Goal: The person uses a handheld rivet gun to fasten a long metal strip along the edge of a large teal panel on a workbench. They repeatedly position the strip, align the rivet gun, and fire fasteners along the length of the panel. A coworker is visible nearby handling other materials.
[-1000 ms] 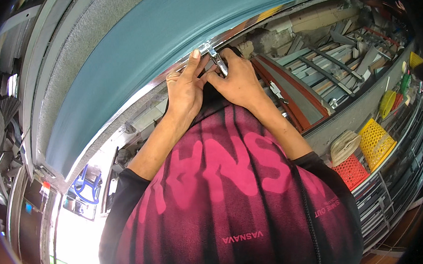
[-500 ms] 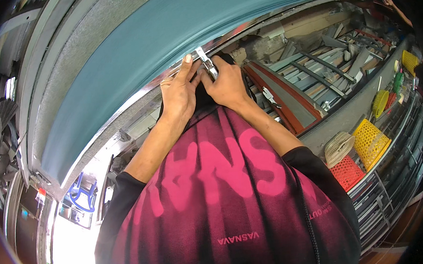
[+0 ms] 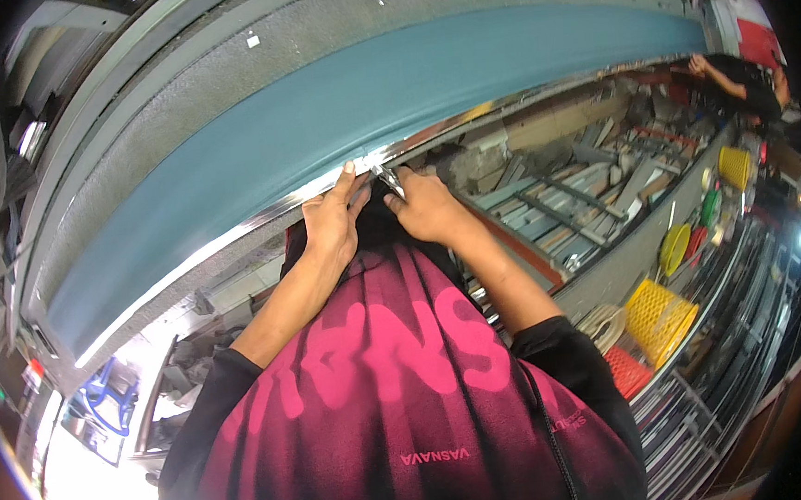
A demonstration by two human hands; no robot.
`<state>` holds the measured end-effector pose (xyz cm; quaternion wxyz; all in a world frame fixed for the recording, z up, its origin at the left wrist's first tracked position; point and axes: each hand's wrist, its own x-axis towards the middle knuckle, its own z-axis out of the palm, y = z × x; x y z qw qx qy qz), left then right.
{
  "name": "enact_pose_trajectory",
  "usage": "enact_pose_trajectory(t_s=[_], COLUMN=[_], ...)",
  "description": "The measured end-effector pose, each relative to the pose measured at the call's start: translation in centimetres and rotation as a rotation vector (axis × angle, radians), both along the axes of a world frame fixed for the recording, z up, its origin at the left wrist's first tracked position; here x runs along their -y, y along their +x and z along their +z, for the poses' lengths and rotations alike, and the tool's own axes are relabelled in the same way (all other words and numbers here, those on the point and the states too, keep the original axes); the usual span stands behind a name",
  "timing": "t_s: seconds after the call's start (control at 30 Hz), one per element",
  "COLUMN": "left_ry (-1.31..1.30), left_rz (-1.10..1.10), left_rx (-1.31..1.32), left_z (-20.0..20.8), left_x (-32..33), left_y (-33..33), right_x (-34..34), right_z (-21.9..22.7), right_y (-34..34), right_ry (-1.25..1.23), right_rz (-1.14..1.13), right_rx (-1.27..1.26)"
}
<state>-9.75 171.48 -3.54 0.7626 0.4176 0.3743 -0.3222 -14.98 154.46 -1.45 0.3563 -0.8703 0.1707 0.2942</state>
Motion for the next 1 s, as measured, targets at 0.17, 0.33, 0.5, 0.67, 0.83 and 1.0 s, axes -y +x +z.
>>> enact_pose_trajectory(t_s=[0.17, 0.33, 0.5, 0.67, 0.83, 1.0], left_ry=[0.046, 0.093, 0.103, 0.006, 0.009, 0.118], left_rz=[-0.009, -0.002, -0.005, -0.019, 0.028, 0.158], left_rx=[0.014, -0.040, -0.069, -0.149, -0.191, -0.137], left_z=[0.3, -0.1, -0.3, -0.4, 0.0, 0.0], left_x=[0.2, 0.5, 0.5, -1.5, -7.0, -14.3], left_y=[0.0, 0.2, 0.3, 0.5, 0.5, 0.1], right_x=[-0.1, 2.4, 5.6, 14.9, 23.5, 24.5], right_z=[1.6, 1.5, 0.9, -1.5, -6.7, -10.0], right_y=[1.9, 4.3, 1.3, -6.3, -15.2, -17.4], right_ry=[-0.118, 0.253, 0.099, 0.046, -0.192, -0.414], right_rz=[0.136, 0.122, 0.184, 0.036, -0.272, -0.358], right_rx=[-0.167, -0.457, -0.211, -0.011, -0.144, -0.474])
